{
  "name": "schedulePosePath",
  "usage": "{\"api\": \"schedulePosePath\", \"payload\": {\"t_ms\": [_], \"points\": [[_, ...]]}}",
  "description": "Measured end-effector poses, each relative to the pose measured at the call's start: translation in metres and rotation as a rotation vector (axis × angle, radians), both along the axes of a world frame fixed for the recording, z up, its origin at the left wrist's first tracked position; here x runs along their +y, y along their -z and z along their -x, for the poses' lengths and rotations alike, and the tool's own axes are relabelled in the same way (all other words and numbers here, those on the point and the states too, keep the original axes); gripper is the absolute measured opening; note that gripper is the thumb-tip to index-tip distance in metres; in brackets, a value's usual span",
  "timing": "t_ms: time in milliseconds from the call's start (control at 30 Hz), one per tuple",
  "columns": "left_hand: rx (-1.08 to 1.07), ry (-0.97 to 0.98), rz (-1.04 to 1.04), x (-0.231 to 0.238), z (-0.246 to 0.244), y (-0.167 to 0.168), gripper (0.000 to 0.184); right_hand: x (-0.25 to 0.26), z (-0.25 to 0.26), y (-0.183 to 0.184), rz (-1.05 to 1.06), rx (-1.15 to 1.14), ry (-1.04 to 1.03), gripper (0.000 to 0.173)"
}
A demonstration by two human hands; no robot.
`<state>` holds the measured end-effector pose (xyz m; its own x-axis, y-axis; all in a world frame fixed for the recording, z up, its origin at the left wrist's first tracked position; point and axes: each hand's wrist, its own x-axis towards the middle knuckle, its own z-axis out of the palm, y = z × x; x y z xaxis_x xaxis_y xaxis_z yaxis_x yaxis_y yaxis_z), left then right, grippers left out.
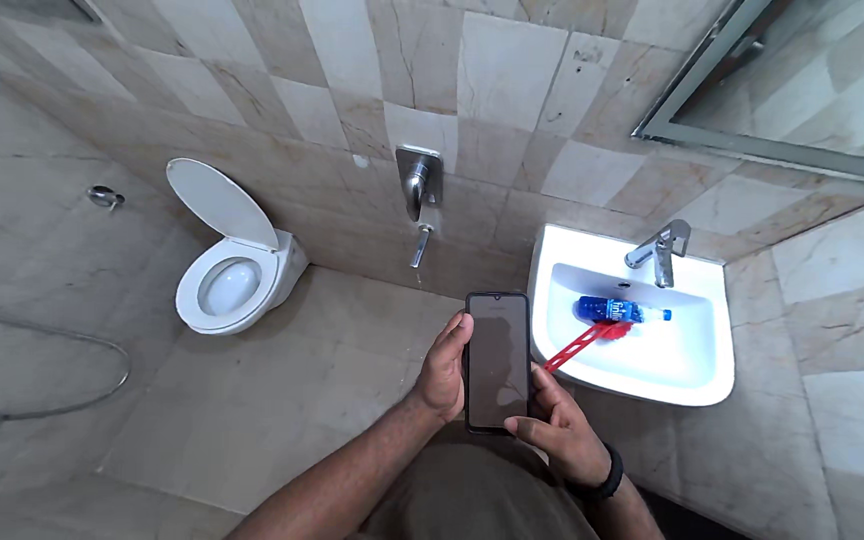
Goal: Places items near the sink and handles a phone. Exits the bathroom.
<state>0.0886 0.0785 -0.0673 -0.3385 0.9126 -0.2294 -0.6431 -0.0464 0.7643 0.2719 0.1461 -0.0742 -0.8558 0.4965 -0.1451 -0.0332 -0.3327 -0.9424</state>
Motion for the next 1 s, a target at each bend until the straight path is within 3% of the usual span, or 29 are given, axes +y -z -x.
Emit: {"api": "schedulePosePath", "payload": {"t_ms": [300, 633, 1000], "points": [[0.027, 0.067, -0.089, 0.002, -0.001, 0.000, 0.058, -0.007, -0.001, 0.000, -0.002, 0.010, 0.064, 0.064], [0.045, 0.031, -0.081, 0.004, -0.005, 0.003, 0.060, -0.010, 0.001, -0.002, -0.078, -0.068, 0.103, 0.069], [0.073, 0.122, -0.123, -0.002, -0.011, 0.003, 0.069, -0.015, 0.017, -0.009, -0.090, -0.281, 0.328, 0.043]]}}
